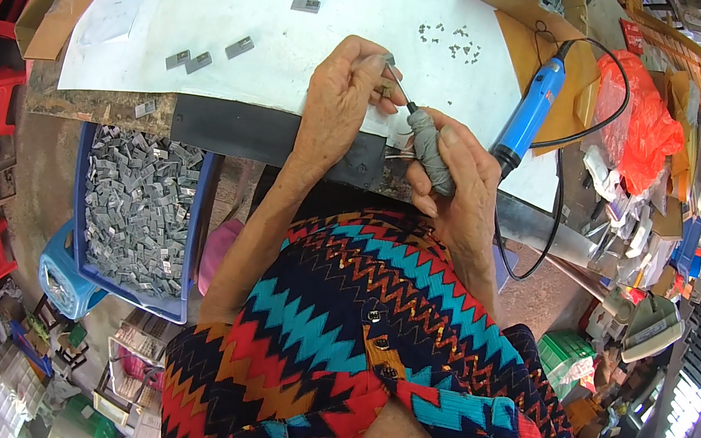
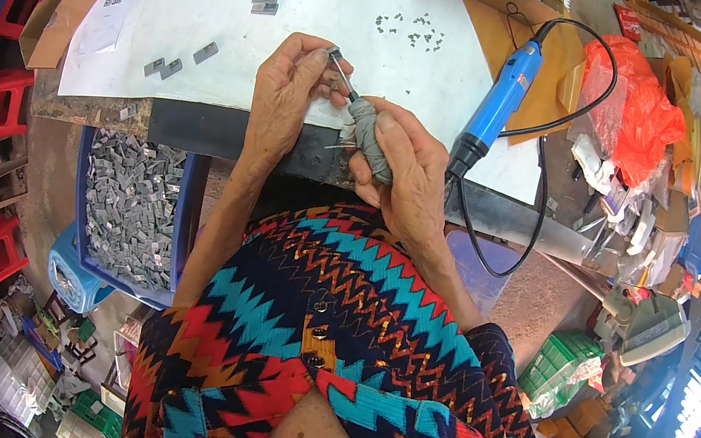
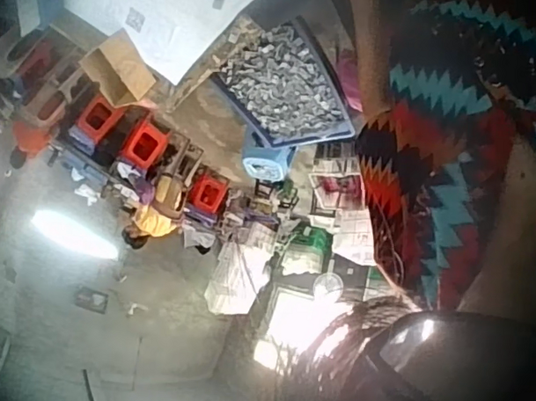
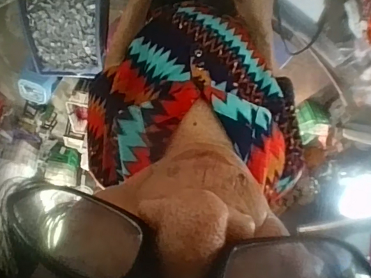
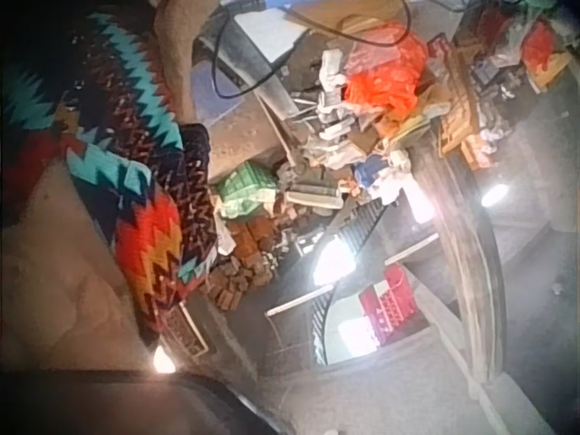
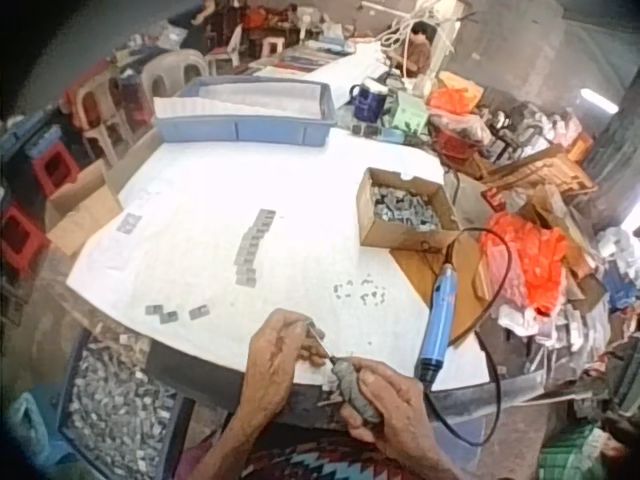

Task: Assembling small hardware parts using a handheld electric screwdriver at a workbench.

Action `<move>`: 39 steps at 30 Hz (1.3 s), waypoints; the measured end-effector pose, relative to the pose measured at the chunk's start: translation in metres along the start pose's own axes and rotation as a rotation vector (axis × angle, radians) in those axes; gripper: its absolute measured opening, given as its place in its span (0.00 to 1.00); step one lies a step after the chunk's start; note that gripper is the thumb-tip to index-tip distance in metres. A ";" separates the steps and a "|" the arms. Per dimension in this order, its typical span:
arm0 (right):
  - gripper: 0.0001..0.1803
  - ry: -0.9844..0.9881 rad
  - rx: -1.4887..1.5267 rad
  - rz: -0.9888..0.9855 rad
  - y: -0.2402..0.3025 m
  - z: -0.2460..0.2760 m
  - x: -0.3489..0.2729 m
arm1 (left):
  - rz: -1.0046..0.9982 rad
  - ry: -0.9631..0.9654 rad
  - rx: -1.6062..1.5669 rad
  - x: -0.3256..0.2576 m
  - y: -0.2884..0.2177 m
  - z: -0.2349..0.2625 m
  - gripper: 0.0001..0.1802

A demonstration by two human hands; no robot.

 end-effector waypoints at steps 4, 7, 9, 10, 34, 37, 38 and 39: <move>0.20 -0.011 -0.044 -0.014 0.001 -0.001 -0.003 | -0.034 -0.019 -0.012 -0.001 -0.004 -0.001 0.09; 0.19 -0.033 -0.025 -0.030 0.000 -0.004 -0.004 | -0.047 -0.027 0.010 -0.003 -0.005 -0.001 0.08; 0.19 -0.047 -0.012 -0.038 0.000 -0.003 -0.006 | -0.059 -0.029 0.019 -0.004 -0.007 -0.003 0.08; 0.19 -0.027 -0.016 -0.048 -0.001 -0.003 -0.008 | -0.060 -0.045 0.039 -0.005 -0.007 -0.003 0.08; 0.19 -0.062 -0.229 -0.007 0.012 0.001 -0.005 | -0.127 -0.050 0.493 -0.006 -0.006 -0.005 0.06; 0.17 -0.064 -0.385 0.012 0.016 -0.001 -0.006 | -0.164 -0.052 0.570 -0.008 -0.007 -0.005 0.06; 0.17 -0.073 -0.495 0.018 0.016 -0.001 -0.006 | -0.179 -0.054 0.574 -0.007 -0.007 -0.005 0.06; 0.17 -0.076 -0.496 0.017 0.015 -0.001 -0.006 | -0.178 -0.052 0.573 -0.006 -0.006 -0.005 0.06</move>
Point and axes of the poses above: each hand's wrist, its own x-axis towards the middle knuckle, its own z-axis out of the back of the hand, y = z × x, the point moved 7 cm from there along x, towards the middle knuckle, and after that the axes turned 1 degree about -z, right-handed, at the moved point
